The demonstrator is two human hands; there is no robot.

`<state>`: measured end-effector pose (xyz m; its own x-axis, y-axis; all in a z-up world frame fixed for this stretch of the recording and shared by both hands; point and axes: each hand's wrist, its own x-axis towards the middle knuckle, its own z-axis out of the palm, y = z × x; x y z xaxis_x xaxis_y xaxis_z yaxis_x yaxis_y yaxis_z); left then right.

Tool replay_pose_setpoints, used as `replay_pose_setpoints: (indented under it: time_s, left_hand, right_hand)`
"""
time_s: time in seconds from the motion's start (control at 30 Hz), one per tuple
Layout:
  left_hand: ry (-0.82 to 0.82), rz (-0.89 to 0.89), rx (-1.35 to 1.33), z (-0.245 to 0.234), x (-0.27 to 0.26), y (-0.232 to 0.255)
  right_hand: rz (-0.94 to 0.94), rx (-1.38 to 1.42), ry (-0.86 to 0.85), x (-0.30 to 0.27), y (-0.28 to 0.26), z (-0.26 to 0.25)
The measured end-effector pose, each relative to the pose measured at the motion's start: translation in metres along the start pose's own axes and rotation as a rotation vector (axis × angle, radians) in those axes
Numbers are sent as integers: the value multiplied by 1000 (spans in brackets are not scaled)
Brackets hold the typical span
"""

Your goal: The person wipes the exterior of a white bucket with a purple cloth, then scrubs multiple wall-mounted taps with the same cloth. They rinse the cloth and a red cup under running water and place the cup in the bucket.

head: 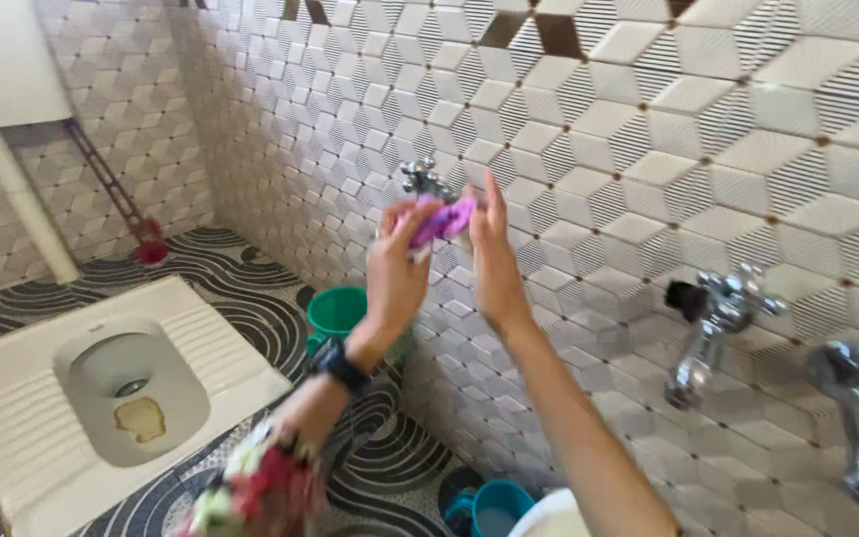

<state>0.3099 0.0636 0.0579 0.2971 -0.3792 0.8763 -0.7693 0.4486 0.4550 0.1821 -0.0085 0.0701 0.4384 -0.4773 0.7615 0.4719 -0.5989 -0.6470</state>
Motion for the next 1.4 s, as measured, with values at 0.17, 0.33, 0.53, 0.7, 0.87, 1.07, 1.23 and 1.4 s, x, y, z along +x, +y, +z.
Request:
replay_pose_setpoints:
  time_s: [0.17,0.33,0.53,0.7,0.87,1.07,1.23,1.4]
  left_hand:
    - [-18,173,501,26,87,-98]
    - [-151,155,456,81,128,-179]
    - [8,-43,471,98,153,-211]
    - [19,-251,252,87,134,-189]
    - [98,245,305,78,70,-179]
    - [31,226,330,85,108,-216]
    - [-253,-263,379,80,149,-224]
    - [100,-223,22,81,109,-192]
  right_hand:
    - [-58,-682,1,96,73,-4]
    - [-222,-968,-142,148,136,-6]
    - [-169,-826,-82,188,183,-5]
    - [-268,-864,-196,191,186,11]
    - [-201,-1117,-172,157,166,9]
    - [13,-826,-166,178,147,7]
    - [38,-803,-174,205,148,13]
    - [-44,-750,-16,188,178,24]
